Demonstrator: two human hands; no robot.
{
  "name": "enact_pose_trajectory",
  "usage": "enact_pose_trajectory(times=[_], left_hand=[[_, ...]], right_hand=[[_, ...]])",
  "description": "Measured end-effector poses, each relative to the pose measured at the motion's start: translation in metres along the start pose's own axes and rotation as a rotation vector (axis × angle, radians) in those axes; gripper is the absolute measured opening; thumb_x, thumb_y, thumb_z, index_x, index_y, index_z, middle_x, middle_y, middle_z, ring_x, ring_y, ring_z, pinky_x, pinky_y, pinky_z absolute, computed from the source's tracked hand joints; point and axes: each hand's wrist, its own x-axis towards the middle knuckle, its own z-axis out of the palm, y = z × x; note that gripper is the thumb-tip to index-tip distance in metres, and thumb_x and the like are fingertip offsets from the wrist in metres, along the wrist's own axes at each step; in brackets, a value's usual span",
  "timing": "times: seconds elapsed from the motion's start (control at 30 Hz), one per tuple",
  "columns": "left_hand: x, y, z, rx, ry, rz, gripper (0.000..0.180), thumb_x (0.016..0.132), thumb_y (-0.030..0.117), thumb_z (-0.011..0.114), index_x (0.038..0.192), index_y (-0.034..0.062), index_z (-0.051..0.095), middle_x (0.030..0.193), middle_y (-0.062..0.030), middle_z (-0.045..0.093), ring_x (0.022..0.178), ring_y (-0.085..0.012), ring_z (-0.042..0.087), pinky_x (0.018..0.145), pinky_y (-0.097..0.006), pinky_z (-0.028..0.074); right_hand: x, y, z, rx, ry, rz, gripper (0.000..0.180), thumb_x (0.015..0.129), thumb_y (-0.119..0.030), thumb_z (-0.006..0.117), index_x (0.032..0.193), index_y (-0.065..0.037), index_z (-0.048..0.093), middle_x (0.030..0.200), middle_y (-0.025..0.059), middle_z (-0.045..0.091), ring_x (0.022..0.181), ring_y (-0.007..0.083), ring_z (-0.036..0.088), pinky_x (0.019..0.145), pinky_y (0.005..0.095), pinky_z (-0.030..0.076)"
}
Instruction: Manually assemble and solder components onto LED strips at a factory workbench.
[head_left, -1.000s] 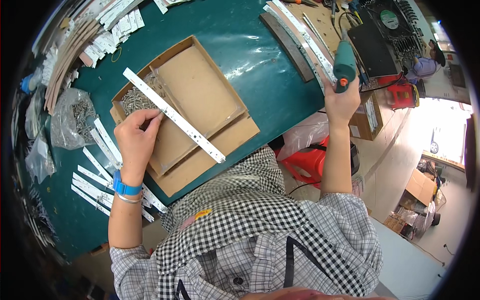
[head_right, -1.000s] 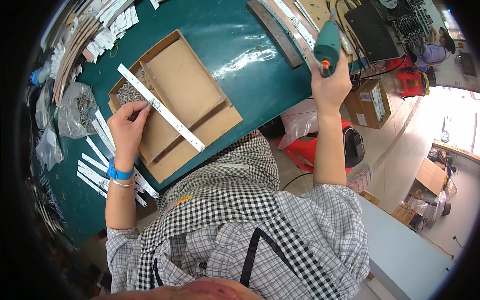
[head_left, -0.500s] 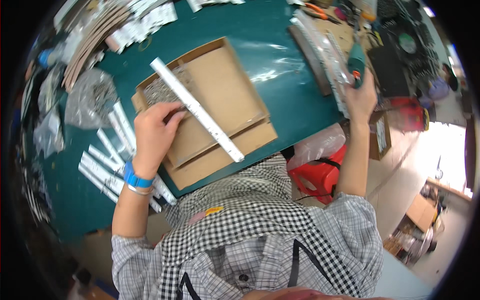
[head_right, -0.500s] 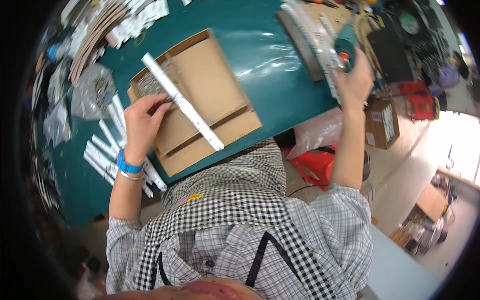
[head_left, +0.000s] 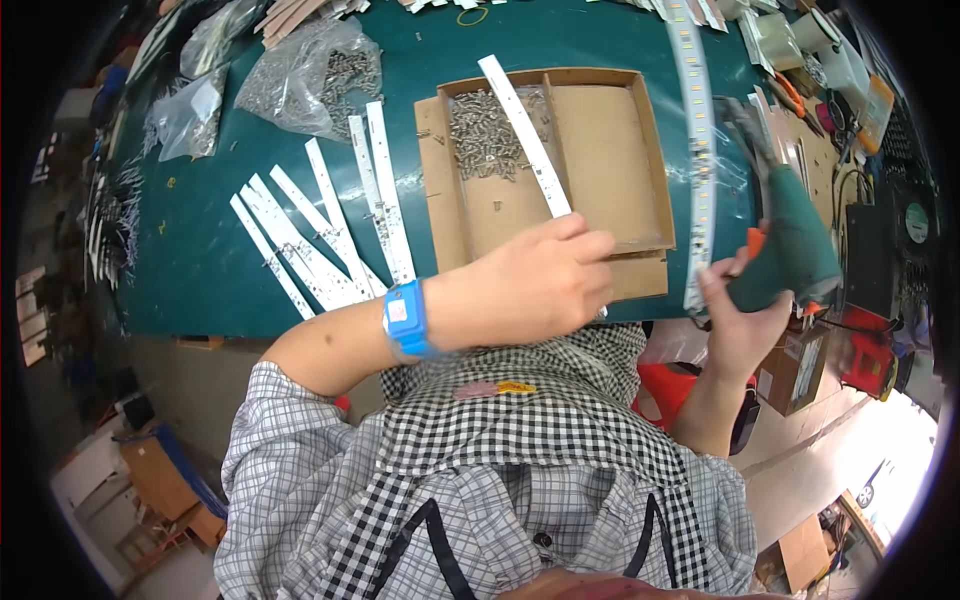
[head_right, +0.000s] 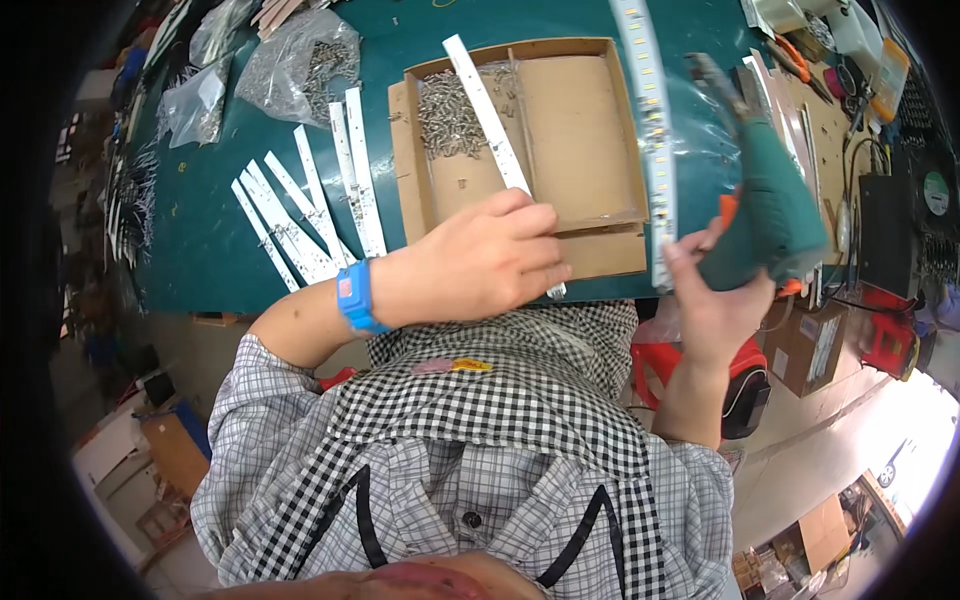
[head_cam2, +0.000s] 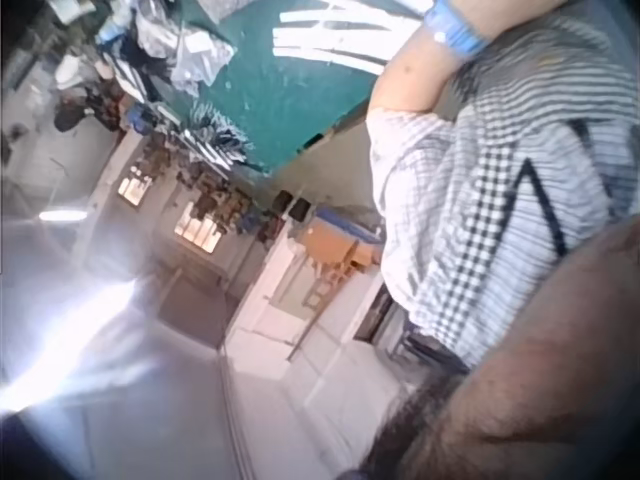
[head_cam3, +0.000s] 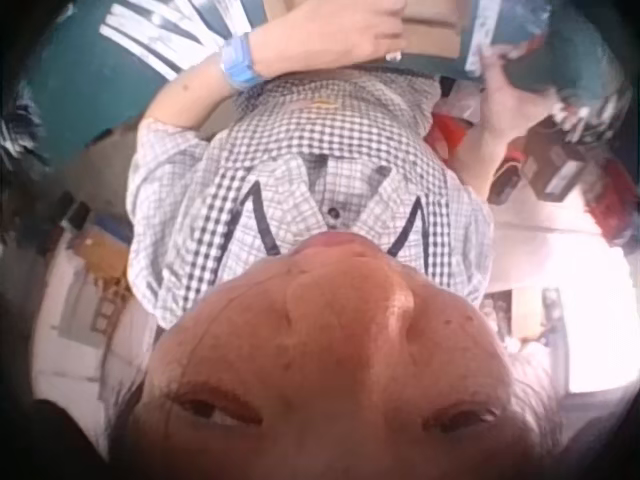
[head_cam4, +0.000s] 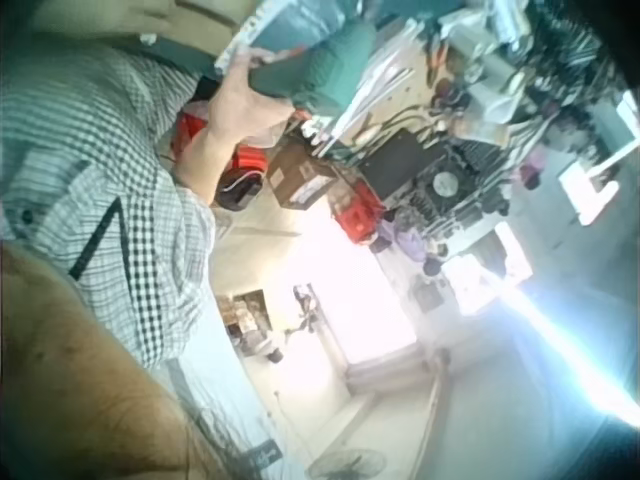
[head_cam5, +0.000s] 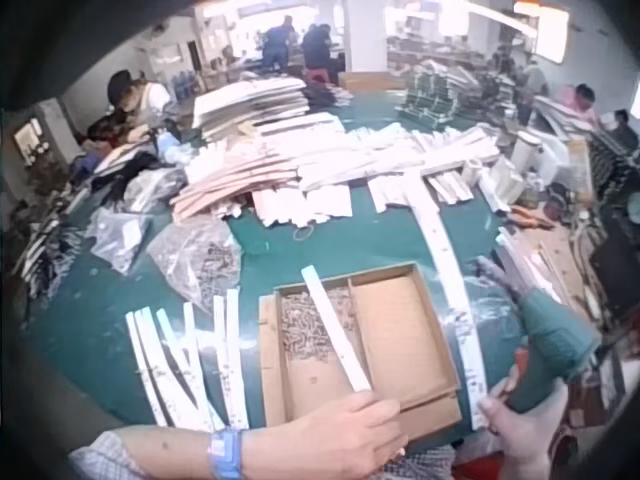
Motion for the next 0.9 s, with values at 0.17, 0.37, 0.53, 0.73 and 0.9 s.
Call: enact_pose_trajectory(times=[0.17,0.37,0.53,0.73,0.9], left_hand=[[-0.032,0.024,-0.045,0.046,-0.056,-0.052,0.029,0.070,0.018,0.065,0.096,0.0058,0.071,0.087,0.0003,0.059,0.087,-0.0173,0.053,0.077,-0.030,0.044],[-0.089,0.007,-0.064,-0.017,-0.215,-0.256,0.021,0.073,0.013,0.064,0.091,0.0045,0.072,0.093,-0.0014,0.065,0.084,-0.0166,0.056,0.074,-0.030,0.045],[-0.106,0.004,-0.056,-0.052,-0.329,-0.306,0.021,0.073,0.011,0.064,0.091,0.0035,0.074,0.093,-0.0031,0.068,0.084,-0.0173,0.058,0.075,-0.030,0.046],[-0.113,0.006,-0.049,-0.050,-0.418,-0.334,0.022,0.074,0.010,0.064,0.093,0.0032,0.074,0.094,-0.0041,0.069,0.085,-0.0178,0.060,0.078,-0.031,0.047],[-0.111,0.009,-0.056,-0.130,-0.441,-0.364,0.026,0.075,0.009,0.066,0.100,0.0023,0.073,0.096,-0.0056,0.070,0.088,-0.0197,0.062,0.079,-0.033,0.049]], right_hand=[[-0.026,0.012,0.039,0.030,-0.126,0.082,0.053,0.076,0.014,0.070,0.125,0.007,0.051,0.108,0.0106,0.062,0.075,0.0086,0.062,0.062,0.0228,0.051],[-0.037,0.009,0.070,-0.038,-0.152,0.108,0.021,0.077,0.005,0.076,0.092,0.001,0.062,0.074,0.0010,0.063,0.061,0.0057,0.057,0.054,0.0219,0.046],[-0.045,0.024,0.074,-0.168,-0.123,0.075,0.024,0.075,0.003,0.079,0.089,-0.001,0.060,0.075,0.0026,0.063,0.063,0.0082,0.058,0.056,0.0237,0.047],[-0.045,0.043,0.066,-0.254,-0.168,-0.209,0.028,0.074,0.003,0.079,0.095,0.001,0.062,0.083,0.0065,0.063,0.071,0.0145,0.061,0.065,0.0259,0.049],[-0.048,0.047,0.060,-0.195,-0.131,-0.096,0.025,0.077,0.004,0.077,0.098,0.003,0.062,0.085,0.0050,0.063,0.072,0.0125,0.060,0.066,0.0249,0.048]])
